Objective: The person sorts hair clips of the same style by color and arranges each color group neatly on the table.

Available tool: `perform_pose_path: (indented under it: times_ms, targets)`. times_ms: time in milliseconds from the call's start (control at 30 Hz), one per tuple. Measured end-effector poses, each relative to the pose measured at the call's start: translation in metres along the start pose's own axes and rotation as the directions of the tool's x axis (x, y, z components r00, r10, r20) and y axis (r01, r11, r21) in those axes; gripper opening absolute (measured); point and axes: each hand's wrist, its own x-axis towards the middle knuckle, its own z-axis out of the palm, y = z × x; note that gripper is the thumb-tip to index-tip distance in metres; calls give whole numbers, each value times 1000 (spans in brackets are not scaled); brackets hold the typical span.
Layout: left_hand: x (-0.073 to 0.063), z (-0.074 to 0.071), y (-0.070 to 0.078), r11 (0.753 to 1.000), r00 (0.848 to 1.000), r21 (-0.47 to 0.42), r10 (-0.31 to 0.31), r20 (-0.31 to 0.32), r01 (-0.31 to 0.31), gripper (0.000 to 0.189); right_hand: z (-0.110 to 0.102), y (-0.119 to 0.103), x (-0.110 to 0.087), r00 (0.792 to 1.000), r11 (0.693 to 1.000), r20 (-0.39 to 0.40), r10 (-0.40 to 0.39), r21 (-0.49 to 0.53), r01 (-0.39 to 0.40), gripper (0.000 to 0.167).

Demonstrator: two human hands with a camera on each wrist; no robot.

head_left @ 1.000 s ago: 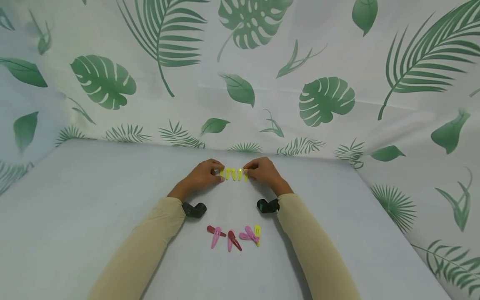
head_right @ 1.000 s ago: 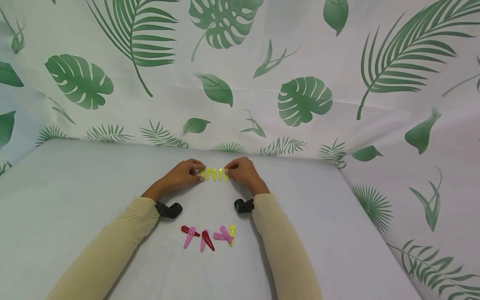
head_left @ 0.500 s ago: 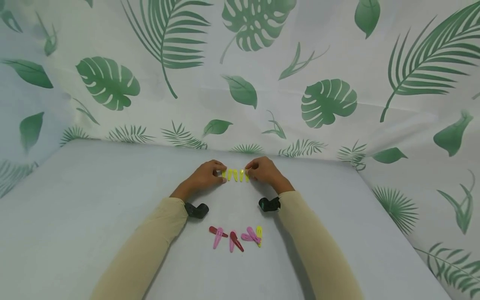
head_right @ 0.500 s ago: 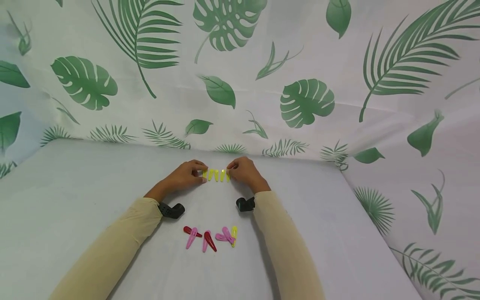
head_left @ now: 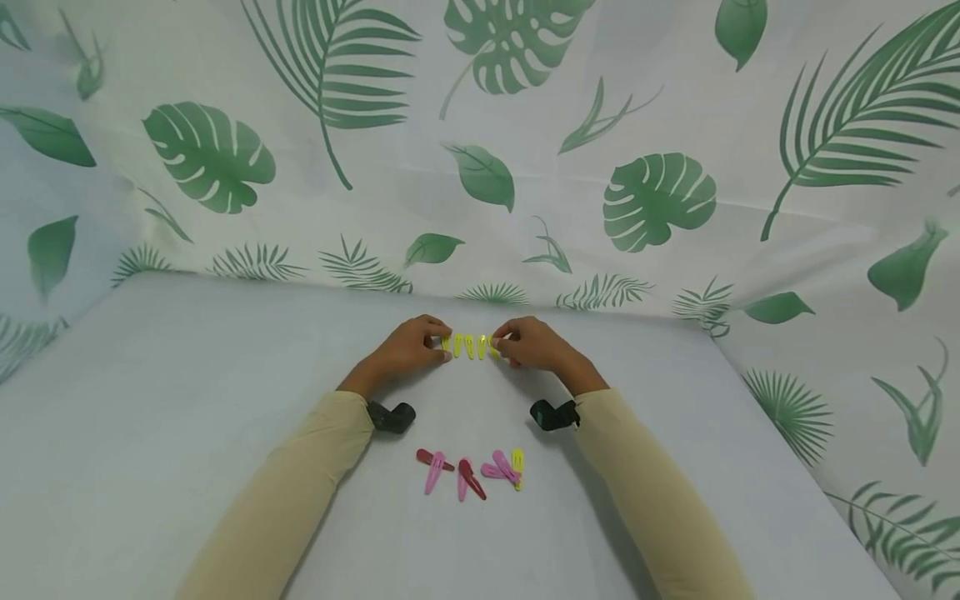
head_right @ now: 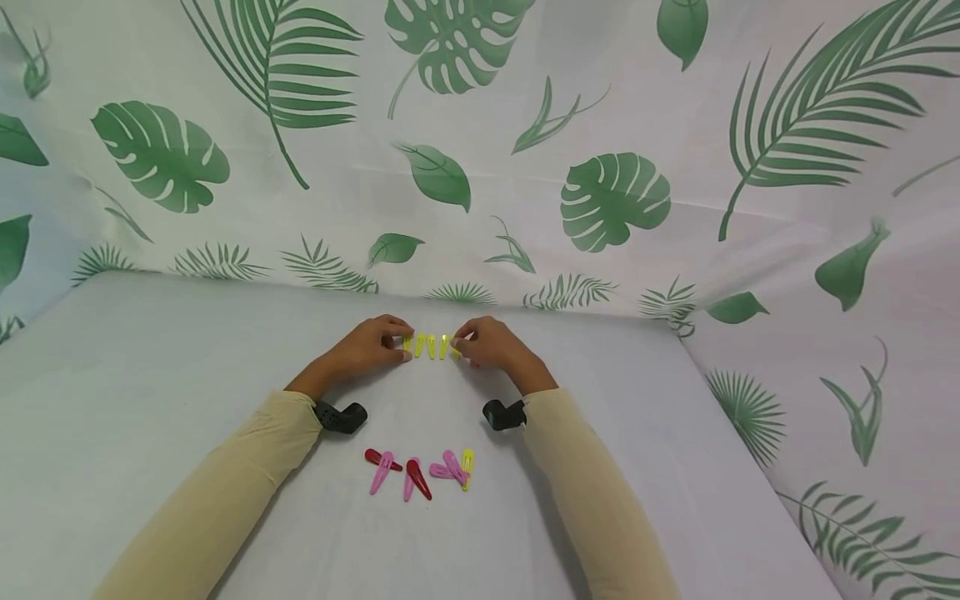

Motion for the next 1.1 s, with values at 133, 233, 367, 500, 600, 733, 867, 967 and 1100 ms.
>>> perform_pose_path:
  times_ms: [133,233,367,500,600,733,867,967,1100]
  targets:
    - [0,0,-1,1000,1000,-3,11,-1,-11,46,1,-1,-7,999,999,24,-32,11,32,33]
    - [0,0,-1,1000,1000,-7,8,0,-8,46,3,1,-11,998,998,34,-60,23,59,32]
    - [-1,-1,1,1000,1000,-8,-1,4,1,47,4,5,-18,993,993,50,-110,38,108,30]
    - [-2,-2,2,1000,1000,-2,-4,1,4,47,5,5,-28,988,989,60,-142,53,139,29]
    - [-2,-2,3,1000,1000,4,-4,-2,4,47,5,4,-35,987,988,69,-143,61,139,29]
    - [-1,-1,2,1000,1000,6,-7,-2,7,47,7,5,-40,985,985,76,-158,86,151,27]
    - [-2,-1,3,1000,1000,8,-12,0,12,47,11,9,-47,976,974,89,-200,128,188,25]
    - [-3,-2,4,1000,1000,8,-14,2,14,47,12,12,-53,970,965,100,-222,164,204,25]
    - [-3,-1,5,1000,1000,4,-23,2,23,47,12,14,-63,966,958,109,-236,196,212,25]
